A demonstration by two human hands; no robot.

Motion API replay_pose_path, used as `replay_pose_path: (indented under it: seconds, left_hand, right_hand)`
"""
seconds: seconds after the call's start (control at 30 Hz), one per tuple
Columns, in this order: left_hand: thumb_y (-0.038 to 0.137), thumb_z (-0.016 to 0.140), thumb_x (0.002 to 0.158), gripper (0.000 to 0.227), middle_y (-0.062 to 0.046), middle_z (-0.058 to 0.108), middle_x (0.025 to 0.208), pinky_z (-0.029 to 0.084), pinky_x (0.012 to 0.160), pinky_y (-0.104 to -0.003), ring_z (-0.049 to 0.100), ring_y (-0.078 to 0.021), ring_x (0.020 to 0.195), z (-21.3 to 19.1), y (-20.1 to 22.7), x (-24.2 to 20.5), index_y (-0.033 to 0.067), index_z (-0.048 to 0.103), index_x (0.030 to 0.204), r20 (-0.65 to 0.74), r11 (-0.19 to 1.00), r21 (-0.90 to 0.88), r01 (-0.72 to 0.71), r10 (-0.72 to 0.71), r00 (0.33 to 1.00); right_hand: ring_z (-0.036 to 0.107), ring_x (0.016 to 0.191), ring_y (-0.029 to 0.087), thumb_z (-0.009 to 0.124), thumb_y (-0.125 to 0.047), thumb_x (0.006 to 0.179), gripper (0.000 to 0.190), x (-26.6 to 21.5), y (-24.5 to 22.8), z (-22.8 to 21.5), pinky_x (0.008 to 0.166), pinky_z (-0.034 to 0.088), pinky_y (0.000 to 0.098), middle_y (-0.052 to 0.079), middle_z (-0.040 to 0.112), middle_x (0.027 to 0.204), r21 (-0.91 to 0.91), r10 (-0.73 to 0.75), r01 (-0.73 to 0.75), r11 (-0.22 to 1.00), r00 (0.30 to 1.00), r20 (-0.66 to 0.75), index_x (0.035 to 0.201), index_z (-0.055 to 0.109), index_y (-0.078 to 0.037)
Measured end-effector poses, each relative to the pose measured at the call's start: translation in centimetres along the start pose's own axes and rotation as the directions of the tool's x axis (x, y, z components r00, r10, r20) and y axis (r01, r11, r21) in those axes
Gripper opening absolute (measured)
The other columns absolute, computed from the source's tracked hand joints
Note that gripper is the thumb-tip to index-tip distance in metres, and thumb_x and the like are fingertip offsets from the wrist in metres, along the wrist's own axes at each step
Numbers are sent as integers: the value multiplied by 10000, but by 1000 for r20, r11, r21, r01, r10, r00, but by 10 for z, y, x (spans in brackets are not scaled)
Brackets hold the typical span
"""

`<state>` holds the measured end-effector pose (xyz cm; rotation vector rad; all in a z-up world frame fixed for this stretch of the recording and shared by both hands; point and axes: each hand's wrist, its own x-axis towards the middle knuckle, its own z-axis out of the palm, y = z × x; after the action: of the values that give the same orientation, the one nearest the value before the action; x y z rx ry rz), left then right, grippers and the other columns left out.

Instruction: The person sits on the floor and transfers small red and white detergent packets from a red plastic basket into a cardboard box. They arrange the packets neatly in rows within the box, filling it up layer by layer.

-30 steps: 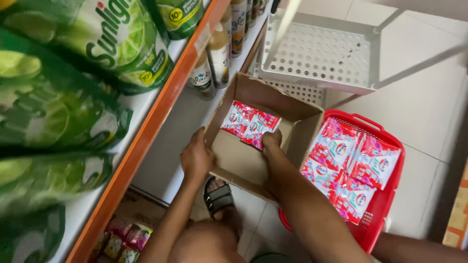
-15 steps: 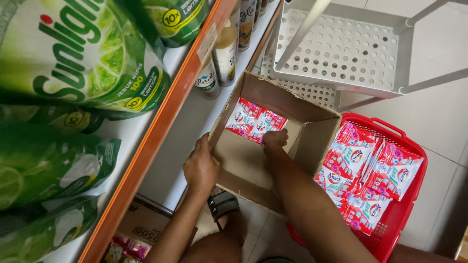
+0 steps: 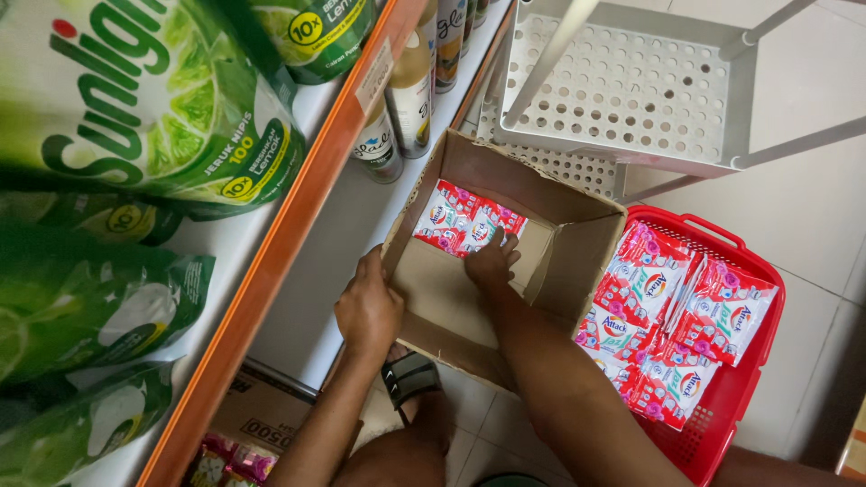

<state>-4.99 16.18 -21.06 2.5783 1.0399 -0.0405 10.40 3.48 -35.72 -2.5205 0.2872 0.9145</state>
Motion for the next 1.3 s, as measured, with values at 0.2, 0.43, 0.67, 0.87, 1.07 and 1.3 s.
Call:
replay_pose_path:
  seconds: [0.2, 0.43, 0.67, 0.87, 1.07, 1.3]
  left_hand:
    - [127, 517, 980, 382, -13, 642, 1153, 614, 720, -594, 727, -358, 894, -5, 2, 0, 206, 519, 1353, -20, 1000, 13, -23, 23, 1000]
    - [152, 495, 998, 409, 13, 631, 1250, 607, 766, -600, 735, -381, 906, 7, -4, 3, 240, 492, 1398, 11, 999, 40, 12, -13, 1000]
    - [144, 507, 997, 402, -20, 635, 1282, 595, 796, -615, 735, -425, 922, 11, -10, 7, 204, 494, 1395, 23, 999, 27, -23, 22, 999]
    - [143, 626, 926, 467, -47, 643, 1239, 594, 830, -618, 733, -442, 946, 12, -15, 10, 202, 480, 1366, 22, 996, 52, -68, 67, 998]
    - [140, 641, 911, 497, -109, 604, 1308, 558, 806, -597, 695, -463, 972, 13, -25, 18, 148, 445, 1368, 14, 989, 15, -147, 147, 989]
    - [341, 573, 985, 914, -203, 70, 1696, 357, 1151, -676, 197, -514, 1519, -9, -25, 40, 7, 24, 1634, 378, 987, -30, -159, 158, 912]
  right_hand:
    - [241, 1438, 403, 667, -286, 970, 875, 21, 3, 5, 1086, 391, 633, 109, 77, 1609, 99, 4, -10, 995, 998, 67, 1643, 128, -138]
    - [284, 1469, 447, 746, -301, 895, 721, 0, -24, -37, 1168, 367, 588, 161, 258, 1580, 197, -262, 253, 947, 965, 20, 1529, 482, -86]
    - [605, 1202, 445, 673, 10, 869, 414, -124, 34, -180, 1061, 468, 524, 234, 654, 1219, 305, -711, 816, 491, 578, -400, 1279, 684, -44]
    - [633, 1079, 432, 706, -69, 927, 347, -107, 187, -251, 955, 493, 503, 239, 673, 1159, 131, -362, 631, 764, 588, -723, 1271, 708, -23]
    - [479, 1258, 446, 685, -282, 962, 551, -48, 314, -274, 1021, 431, 545, 261, 556, 1325, 233, 44, 180, 956, 697, -715, 1412, 550, 6]
    - [590, 1241, 449, 623, -404, 1058, 612, -56, 315, -263, 991, 491, 538, 226, 604, 1342, 368, 146, 68, 927, 841, -521, 1559, 415, -119]
